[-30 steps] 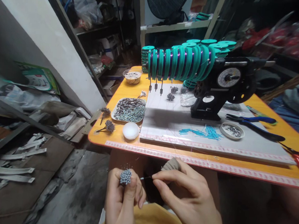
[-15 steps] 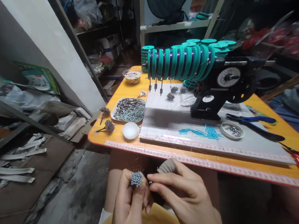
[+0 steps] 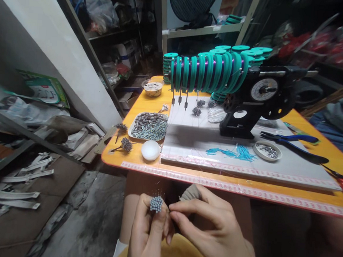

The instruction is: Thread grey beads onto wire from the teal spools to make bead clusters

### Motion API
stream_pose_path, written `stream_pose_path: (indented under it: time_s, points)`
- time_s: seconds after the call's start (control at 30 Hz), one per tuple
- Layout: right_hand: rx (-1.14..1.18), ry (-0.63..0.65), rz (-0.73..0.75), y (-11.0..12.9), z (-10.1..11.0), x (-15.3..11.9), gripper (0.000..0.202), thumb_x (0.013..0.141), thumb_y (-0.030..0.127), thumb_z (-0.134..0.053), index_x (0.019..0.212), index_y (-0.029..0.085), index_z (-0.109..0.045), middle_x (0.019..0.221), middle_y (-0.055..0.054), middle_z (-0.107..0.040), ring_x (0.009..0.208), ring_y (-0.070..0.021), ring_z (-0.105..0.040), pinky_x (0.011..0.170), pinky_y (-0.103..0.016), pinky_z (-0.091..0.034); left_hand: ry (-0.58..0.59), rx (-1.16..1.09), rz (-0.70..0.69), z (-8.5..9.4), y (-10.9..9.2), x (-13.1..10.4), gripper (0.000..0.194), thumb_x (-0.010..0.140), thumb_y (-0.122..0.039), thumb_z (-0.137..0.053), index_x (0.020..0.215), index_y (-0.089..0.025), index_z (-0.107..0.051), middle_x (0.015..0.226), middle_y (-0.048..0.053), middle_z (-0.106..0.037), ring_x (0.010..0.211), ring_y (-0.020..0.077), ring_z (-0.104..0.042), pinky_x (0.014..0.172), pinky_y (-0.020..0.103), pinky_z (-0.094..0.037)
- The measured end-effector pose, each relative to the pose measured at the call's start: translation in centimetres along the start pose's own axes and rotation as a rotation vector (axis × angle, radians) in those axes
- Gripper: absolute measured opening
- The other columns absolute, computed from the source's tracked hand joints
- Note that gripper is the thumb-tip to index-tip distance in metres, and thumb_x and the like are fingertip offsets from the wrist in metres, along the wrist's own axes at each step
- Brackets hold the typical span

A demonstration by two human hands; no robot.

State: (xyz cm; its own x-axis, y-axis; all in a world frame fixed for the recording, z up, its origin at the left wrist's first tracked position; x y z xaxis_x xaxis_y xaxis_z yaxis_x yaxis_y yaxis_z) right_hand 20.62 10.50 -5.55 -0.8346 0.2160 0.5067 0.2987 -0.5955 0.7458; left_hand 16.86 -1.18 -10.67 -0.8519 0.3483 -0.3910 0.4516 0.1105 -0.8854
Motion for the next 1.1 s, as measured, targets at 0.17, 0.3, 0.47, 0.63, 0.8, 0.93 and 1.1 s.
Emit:
stream_pose_path:
  time_s: [0.17,0.3,0.47,0.63,0.8,0.93,1.1]
  points:
    - [-0.108,-0.019,0.033,-0.2,0.7,-0.7,0.019,0.082,0.009,-0.053,0.068,0.003,-0.064,0.072,-0.004,-0.045,0.074,0.0108,-0.037,0.067,0.001,-0.027,-0.117,-0.053,-0.339,2.5,-1.8,2.0,0.054,0.082,-0.047,-0.061,0.077,-0.014,-0.019,0.057,-0.007,-0.032,0.050,-0.0020,-0.041,0.051,0.011,-0.040]
    - [-0.157,-0.032,0.019,-0.3,1.7,-0.2,0.018,0.084,0.008,-0.052,0.071,0.001,-0.062,0.074,-0.003,-0.045,0.076,0.0118,-0.038,0.068,0.003,-0.029,-0.157,-0.053,-0.345,4.6,-3.2,3.4,0.048,0.080,-0.047,-0.063,0.084,-0.015,-0.027,0.064,-0.006,-0.039,0.055,-0.0015,-0.046,0.052,0.012,-0.043]
    - [0.040,0.028,-0.118,-0.6,0.8,0.5,0.027,0.090,0.017,-0.048,0.074,0.001,-0.062,0.074,-0.003,-0.046,0.070,0.0125,-0.038,0.061,0.006,-0.031,0.185,0.000,0.017,2.2,-0.4,2.5,0.047,0.078,-0.045,-0.067,0.096,-0.011,-0.039,0.096,0.004,-0.058,0.081,-0.0007,-0.058,0.072,0.011,-0.051]
    - [0.317,0.148,-0.334,-1.7,-1.3,0.1,0.043,0.097,0.039,-0.048,0.089,0.000,-0.065,0.086,-0.005,-0.052,0.065,0.0141,-0.045,0.059,0.009,-0.041,0.363,-0.148,0.135,0.8,1.6,1.7,0.045,0.083,-0.043,-0.063,0.096,-0.015,-0.031,0.067,-0.006,-0.049,0.062,-0.0070,-0.049,0.068,0.005,-0.040]
    - [0.397,0.136,-0.357,-1.9,-1.9,-0.1,0.040,0.095,0.038,-0.051,0.100,0.004,-0.072,0.089,-0.005,-0.052,0.069,0.0132,-0.051,0.059,0.013,-0.043,0.393,0.041,0.100,0.7,2.0,1.5,0.046,0.088,-0.055,-0.049,0.087,-0.015,-0.027,0.058,-0.007,-0.039,0.053,-0.0034,-0.044,0.061,0.009,-0.038]
    - [0.429,0.169,-0.347,-1.7,-1.9,0.1,0.041,0.094,0.037,-0.052,0.099,0.002,-0.072,0.086,-0.005,-0.051,0.065,0.0126,-0.052,0.059,0.013,-0.044,0.052,0.237,0.020,1.6,1.1,1.0,0.045,0.083,-0.054,-0.056,0.086,-0.012,-0.039,0.065,-0.004,-0.043,0.059,-0.0046,-0.041,0.059,0.007,-0.033]
    - [0.502,0.226,-0.402,-2.1,-2.3,-0.2,0.050,0.097,0.044,-0.045,0.099,-0.002,-0.065,0.093,-0.007,-0.051,0.065,0.0088,-0.055,0.062,0.005,-0.051,-0.018,0.222,-0.051,0.8,0.2,0.3,0.040,0.081,-0.048,-0.062,0.084,-0.012,-0.045,0.066,-0.002,-0.046,0.060,-0.0037,-0.041,0.059,0.009,-0.032]
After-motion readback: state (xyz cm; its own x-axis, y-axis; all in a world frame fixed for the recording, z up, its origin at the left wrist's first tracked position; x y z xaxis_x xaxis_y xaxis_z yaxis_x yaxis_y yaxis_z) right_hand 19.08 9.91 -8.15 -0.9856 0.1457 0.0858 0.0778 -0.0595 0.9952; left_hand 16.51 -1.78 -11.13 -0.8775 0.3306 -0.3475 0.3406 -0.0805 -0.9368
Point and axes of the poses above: each hand's wrist, its own x-axis towards the middle knuckle, its own z-axis out of the back of the hand, y = z × x, the point moved 5 cm from there along x, towards the middle knuckle
